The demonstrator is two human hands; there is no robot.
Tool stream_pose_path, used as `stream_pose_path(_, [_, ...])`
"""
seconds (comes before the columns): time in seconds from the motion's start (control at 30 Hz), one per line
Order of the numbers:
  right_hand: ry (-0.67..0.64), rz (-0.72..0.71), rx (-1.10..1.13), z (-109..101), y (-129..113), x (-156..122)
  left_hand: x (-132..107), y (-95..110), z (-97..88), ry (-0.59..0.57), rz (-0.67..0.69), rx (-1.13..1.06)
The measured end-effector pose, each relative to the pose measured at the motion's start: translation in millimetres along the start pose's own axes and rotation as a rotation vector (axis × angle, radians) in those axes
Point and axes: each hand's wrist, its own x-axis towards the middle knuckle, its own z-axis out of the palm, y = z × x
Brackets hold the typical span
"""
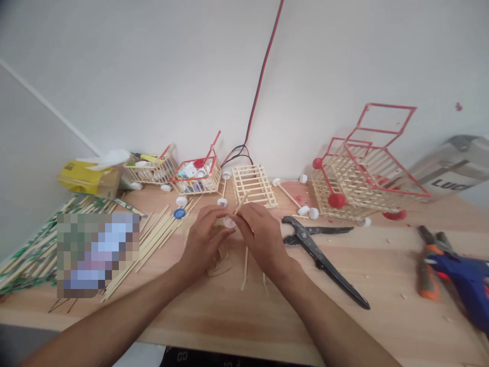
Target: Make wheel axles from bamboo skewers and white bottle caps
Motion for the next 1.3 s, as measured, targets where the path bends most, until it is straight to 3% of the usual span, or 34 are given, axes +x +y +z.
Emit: stream_pose_path(1.3, [0.016,-0.029,-0.016,-0.6,-3.6,-1.2,-1.7,-0.3,-2.5,0.007,0.012,-0.015])
